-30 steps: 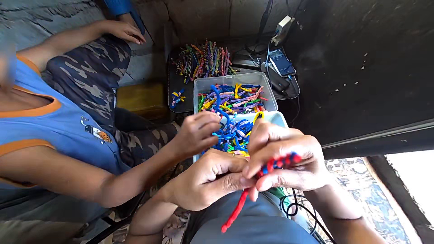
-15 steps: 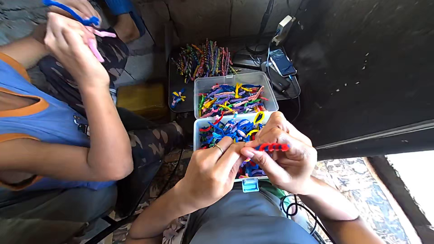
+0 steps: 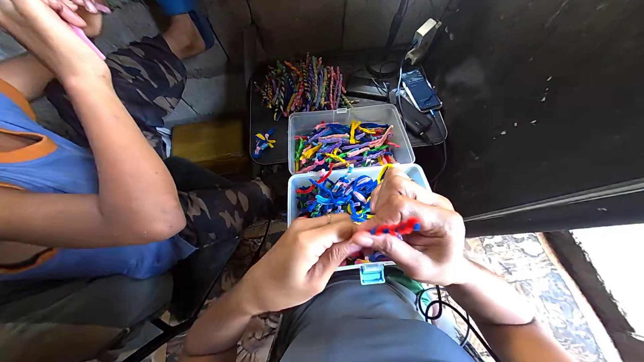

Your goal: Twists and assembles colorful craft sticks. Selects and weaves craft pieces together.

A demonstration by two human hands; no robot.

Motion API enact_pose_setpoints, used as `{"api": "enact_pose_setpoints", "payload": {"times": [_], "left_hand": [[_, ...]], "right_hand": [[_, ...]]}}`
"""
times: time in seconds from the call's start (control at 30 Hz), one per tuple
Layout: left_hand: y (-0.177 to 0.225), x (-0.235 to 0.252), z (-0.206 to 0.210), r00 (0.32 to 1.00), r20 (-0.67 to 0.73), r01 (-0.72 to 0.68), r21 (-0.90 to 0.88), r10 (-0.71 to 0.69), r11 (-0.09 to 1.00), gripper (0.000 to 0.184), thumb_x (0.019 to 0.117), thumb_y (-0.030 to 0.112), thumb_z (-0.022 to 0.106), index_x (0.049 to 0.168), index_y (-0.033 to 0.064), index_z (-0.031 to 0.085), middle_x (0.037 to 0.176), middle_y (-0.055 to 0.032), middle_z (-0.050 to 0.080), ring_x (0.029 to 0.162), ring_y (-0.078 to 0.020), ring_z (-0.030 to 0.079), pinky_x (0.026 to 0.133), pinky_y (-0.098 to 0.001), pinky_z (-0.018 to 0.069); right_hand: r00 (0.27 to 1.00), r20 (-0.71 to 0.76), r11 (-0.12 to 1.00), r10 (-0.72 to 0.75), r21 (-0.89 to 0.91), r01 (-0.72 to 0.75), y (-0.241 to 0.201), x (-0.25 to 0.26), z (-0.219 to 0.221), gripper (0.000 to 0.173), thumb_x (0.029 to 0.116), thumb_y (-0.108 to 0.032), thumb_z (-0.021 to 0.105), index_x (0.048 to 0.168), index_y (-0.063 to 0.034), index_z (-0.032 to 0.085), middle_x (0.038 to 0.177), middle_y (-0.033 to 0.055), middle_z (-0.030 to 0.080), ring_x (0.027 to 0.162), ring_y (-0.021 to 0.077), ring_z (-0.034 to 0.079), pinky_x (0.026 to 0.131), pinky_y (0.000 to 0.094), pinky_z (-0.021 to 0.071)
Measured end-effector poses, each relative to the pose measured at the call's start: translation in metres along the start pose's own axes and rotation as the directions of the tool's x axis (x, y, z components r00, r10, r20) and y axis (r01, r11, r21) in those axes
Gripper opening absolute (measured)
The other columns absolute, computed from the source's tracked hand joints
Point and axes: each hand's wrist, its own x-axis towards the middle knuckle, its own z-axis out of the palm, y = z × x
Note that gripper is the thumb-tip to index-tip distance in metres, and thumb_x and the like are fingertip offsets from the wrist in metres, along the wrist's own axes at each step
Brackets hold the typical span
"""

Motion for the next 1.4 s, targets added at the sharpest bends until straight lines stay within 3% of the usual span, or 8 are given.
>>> {"api": "enact_pose_setpoints", "payload": {"times": [0.17, 0.3, 0.53, 0.67, 0.8, 0.93, 1.17, 1.4], "left_hand": [[-0.003, -0.005, 0.024, 0.967, -0.222, 0.057, 0.666, 0.124, 0.744, 0.026, 0.1058, 0.013, 0.050, 0.094, -0.0005, 0.069, 0.076, -0.0112, 0.059, 0.061, -0.0134, 0.055, 0.056, -0.0192, 0.0432], [0.001, -0.003, -0.003, 0.998, 0.006, 0.062, -0.111, -0.062, 0.992, 0.030, 0.1102, 0.018, 0.045, 0.096, -0.0010, 0.064, 0.084, 0.0017, 0.063, 0.079, 0.0100, 0.054, 0.072, -0.0053, 0.0434], [-0.008, 0.005, -0.007, 0.932, 0.361, 0.287, -0.747, 0.004, 0.599, 0.026, 0.1090, 0.023, 0.049, 0.097, 0.0071, 0.066, 0.086, 0.0130, 0.066, 0.076, 0.0170, 0.051, 0.063, -0.0023, 0.0371], [-0.007, 0.001, -0.001, 0.999, 0.050, 0.020, -0.193, -0.011, 0.981, 0.031, 0.1106, 0.019, 0.044, 0.095, -0.0019, 0.062, 0.084, 0.0001, 0.061, 0.080, 0.0091, 0.054, 0.074, -0.0062, 0.0441], [-0.008, -0.006, 0.029, 0.967, -0.227, 0.053, 0.623, 0.115, 0.780, 0.025, 0.1035, 0.009, 0.051, 0.087, -0.0012, 0.065, 0.073, -0.0121, 0.059, 0.061, -0.0148, 0.057, 0.057, -0.0202, 0.0461], [-0.003, -0.007, 0.013, 0.995, -0.077, 0.063, -0.052, -0.067, 0.997, 0.032, 0.1100, 0.016, 0.045, 0.092, -0.0026, 0.063, 0.081, -0.0010, 0.061, 0.076, 0.0071, 0.054, 0.071, -0.0067, 0.0435], [-0.007, 0.003, -0.001, 0.912, 0.406, 0.338, -0.825, 0.059, 0.453, 0.023, 0.1088, 0.019, 0.049, 0.100, 0.0085, 0.067, 0.097, 0.0103, 0.071, 0.074, 0.0177, 0.052, 0.060, -0.0023, 0.0364], [-0.008, -0.002, 0.009, 0.999, -0.023, 0.033, -0.008, -0.033, 0.999, 0.031, 0.1100, 0.016, 0.045, 0.094, -0.0035, 0.063, 0.084, -0.0050, 0.064, 0.078, 0.0038, 0.057, 0.072, -0.0090, 0.0461]], "right_hand": [[0.994, -0.111, 0.979, -0.022, -0.204, -0.001, 0.005, -0.004, 0.011, 0.020, 0.0948, -0.012, 0.066, 0.079, -0.0055, 0.056, 0.078, -0.0001, 0.048, 0.077, 0.0019, 0.048, 0.071, 0.0126, 0.0388], [0.994, 0.034, 0.995, 0.102, 0.011, -0.102, -0.003, 0.004, 0.002, 0.022, 0.0980, -0.018, 0.068, 0.083, -0.0061, 0.057, 0.084, -0.0024, 0.054, 0.084, -0.0030, 0.054, 0.076, 0.0103, 0.0467], [0.978, 0.207, 0.931, 0.026, 0.352, -0.100, -0.002, 0.014, -0.008, 0.022, 0.0915, -0.018, 0.078, 0.081, -0.0034, 0.066, 0.082, -0.0024, 0.062, 0.089, -0.0014, 0.058, 0.079, 0.0132, 0.0458], [0.997, 0.004, 0.997, 0.071, 0.010, -0.071, -0.004, 0.005, 0.000, 0.027, 0.0961, -0.018, 0.071, 0.077, -0.0057, 0.057, 0.078, -0.0026, 0.053, 0.078, -0.0030, 0.053, 0.070, 0.0096, 0.0440], [0.990, -0.133, 0.983, 0.048, -0.171, -0.071, 0.006, -0.002, 0.012, 0.027, 0.0941, -0.014, 0.070, 0.074, -0.0055, 0.054, 0.075, -0.0012, 0.049, 0.074, 0.0004, 0.048, 0.068, 0.0120, 0.0392], [0.984, -0.009, 0.983, 0.175, 0.057, -0.175, 0.002, 0.001, 0.003, 0.026, 0.0949, -0.022, 0.073, 0.078, -0.0089, 0.058, 0.082, -0.0056, 0.057, 0.083, -0.0051, 0.057, 0.073, 0.0098, 0.0492], [0.951, 0.309, 0.857, -0.026, 0.497, -0.138, 0.008, 0.012, -0.014, 0.013, 0.0943, -0.016, 0.074, 0.094, -0.0038, 0.071, 0.097, 0.0006, 0.066, 0.098, 0.0013, 0.059, 0.085, 0.0161, 0.0473], [0.995, 0.099, 1.000, 0.004, -0.008, -0.003, 0.006, 0.002, -0.010, 0.018, 0.0961, -0.011, 0.064, 0.080, -0.0039, 0.059, 0.080, -0.0005, 0.055, 0.084, -0.0005, 0.053, 0.076, 0.0116, 0.0434]]}}
